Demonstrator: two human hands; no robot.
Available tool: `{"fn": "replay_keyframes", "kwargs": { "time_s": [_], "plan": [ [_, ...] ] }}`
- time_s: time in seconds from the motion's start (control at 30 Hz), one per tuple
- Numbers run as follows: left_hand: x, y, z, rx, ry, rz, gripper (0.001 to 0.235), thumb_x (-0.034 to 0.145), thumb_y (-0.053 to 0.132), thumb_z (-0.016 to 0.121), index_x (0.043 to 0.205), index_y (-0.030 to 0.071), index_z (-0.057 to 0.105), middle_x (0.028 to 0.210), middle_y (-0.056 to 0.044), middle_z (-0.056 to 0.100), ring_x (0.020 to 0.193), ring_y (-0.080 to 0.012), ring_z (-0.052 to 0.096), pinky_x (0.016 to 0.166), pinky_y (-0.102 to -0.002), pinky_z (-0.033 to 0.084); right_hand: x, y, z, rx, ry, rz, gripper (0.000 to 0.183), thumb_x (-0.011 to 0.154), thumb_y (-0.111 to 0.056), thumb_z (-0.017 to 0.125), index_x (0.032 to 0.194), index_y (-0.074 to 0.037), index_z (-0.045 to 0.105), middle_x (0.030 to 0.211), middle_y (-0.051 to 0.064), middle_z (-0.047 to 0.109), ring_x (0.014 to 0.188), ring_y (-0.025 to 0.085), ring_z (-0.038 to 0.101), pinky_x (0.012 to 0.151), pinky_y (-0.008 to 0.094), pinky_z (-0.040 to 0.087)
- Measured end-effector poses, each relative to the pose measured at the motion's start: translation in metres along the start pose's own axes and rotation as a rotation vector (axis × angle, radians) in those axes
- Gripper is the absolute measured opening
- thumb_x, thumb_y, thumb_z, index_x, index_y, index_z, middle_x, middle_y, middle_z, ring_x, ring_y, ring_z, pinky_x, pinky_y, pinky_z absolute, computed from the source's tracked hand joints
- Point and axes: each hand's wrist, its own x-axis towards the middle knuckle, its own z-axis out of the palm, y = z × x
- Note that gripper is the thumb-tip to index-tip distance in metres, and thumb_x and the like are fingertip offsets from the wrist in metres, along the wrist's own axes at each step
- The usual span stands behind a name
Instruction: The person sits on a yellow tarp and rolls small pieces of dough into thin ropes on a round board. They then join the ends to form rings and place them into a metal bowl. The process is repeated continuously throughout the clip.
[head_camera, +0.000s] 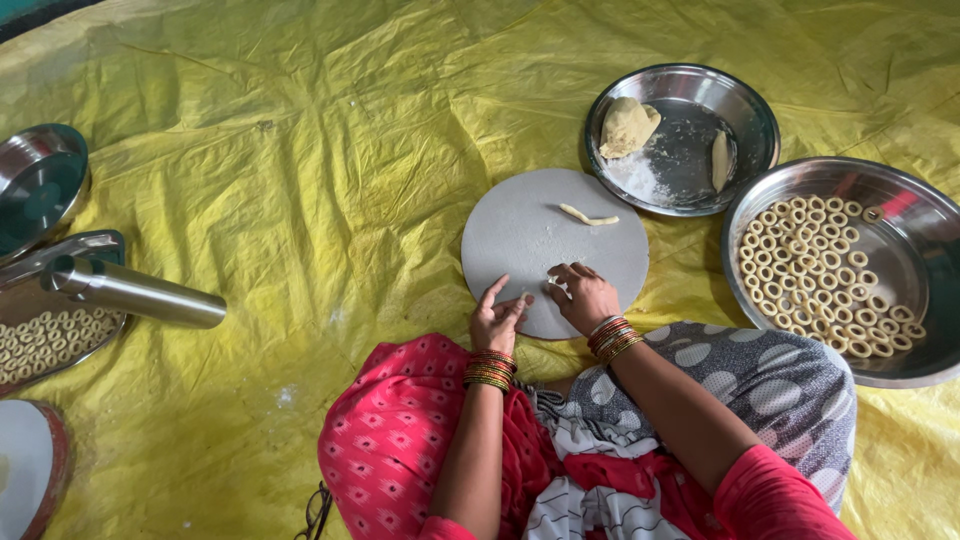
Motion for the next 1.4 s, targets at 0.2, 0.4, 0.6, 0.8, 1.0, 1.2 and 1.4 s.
{"fn": "replay_keyframes", "kwargs": {
  "time_s": [0.2,0.4,0.6,0.8,1.0,1.2,1.4],
  "plan": [
    [0.0,0.0,0.0,0.111,-0.034,0.085,0.057,0.087,0.008,0.081,0.14,0.005,0.058,0.095,-0.014,0.08,0.088,-0.0138,0.077,0.084,-0.028,0.06,0.001,0.016,0.016,0.308,-0.04,-0.071,0.026,0.095,-0.021,0.066,0.119,-0.012,0.072,0.109,0.008,0.076,0.086,0.02,0.077,0.08,0.034,0.062],
    [0.006,-0.01,-0.003,-0.019,-0.066,0.04,0.048,0.093,0.006,0.073,0.14,0.008,0.062,0.095,-0.01,0.079,0.088,-0.0123,0.073,0.084,-0.028,0.059,0.009,0.037,0.034,0.781,-0.269,-0.022,0.034,0.1,-0.014,0.054,0.132,-0.008,0.068,0.107,0.009,0.079,0.093,0.015,0.076,0.084,0.031,0.063],
    [0.015,-0.019,-0.008,-0.173,-0.1,-0.092,0.043,0.099,0.008,0.061,0.142,0.01,0.06,0.099,-0.008,0.076,0.084,-0.0139,0.072,0.075,-0.031,0.061,0.012,0.043,0.031,0.94,-0.454,0.142,0.031,0.104,-0.021,0.056,0.126,-0.005,0.07,0.105,0.007,0.077,0.093,0.015,0.074,0.086,0.032,0.063],
    [0.007,-0.005,-0.007,-0.16,-0.081,-0.127,0.043,0.096,0.01,0.069,0.139,0.008,0.062,0.099,-0.011,0.077,0.085,-0.0184,0.076,0.073,-0.035,0.065,0.012,0.042,0.032,0.964,-0.455,0.134,0.027,0.1,-0.02,0.062,0.118,-0.002,0.072,0.101,0.007,0.078,0.089,0.013,0.074,0.086,0.031,0.063],
    [0.002,0.006,-0.002,-0.169,-0.062,-0.132,0.047,0.092,0.011,0.073,0.137,0.009,0.061,0.096,-0.015,0.078,0.083,-0.0218,0.077,0.071,-0.038,0.066,0.012,0.043,0.031,0.96,-0.428,0.153,0.025,0.098,-0.017,0.065,0.116,-0.002,0.072,0.1,0.007,0.077,0.088,0.013,0.073,0.084,0.03,0.063],
    [0.007,-0.002,-0.005,-0.166,-0.06,-0.139,0.045,0.092,0.012,0.073,0.136,0.008,0.061,0.096,-0.015,0.077,0.083,-0.0224,0.077,0.07,-0.037,0.065,0.013,0.042,0.031,0.959,-0.436,0.145,0.026,0.096,-0.014,0.064,0.118,-0.003,0.072,0.1,0.007,0.078,0.088,0.012,0.074,0.084,0.03,0.063],
    [0.013,-0.018,-0.007,-0.097,-0.025,-0.116,0.038,0.094,0.018,0.072,0.13,0.008,0.066,0.094,-0.012,0.077,0.077,-0.0194,0.076,0.067,-0.034,0.063,0.013,0.045,0.032,0.944,-0.426,0.122,0.023,0.098,-0.01,0.064,0.117,-0.002,0.073,0.098,0.007,0.078,0.085,0.011,0.073,0.082,0.028,0.063]
  ]
}}
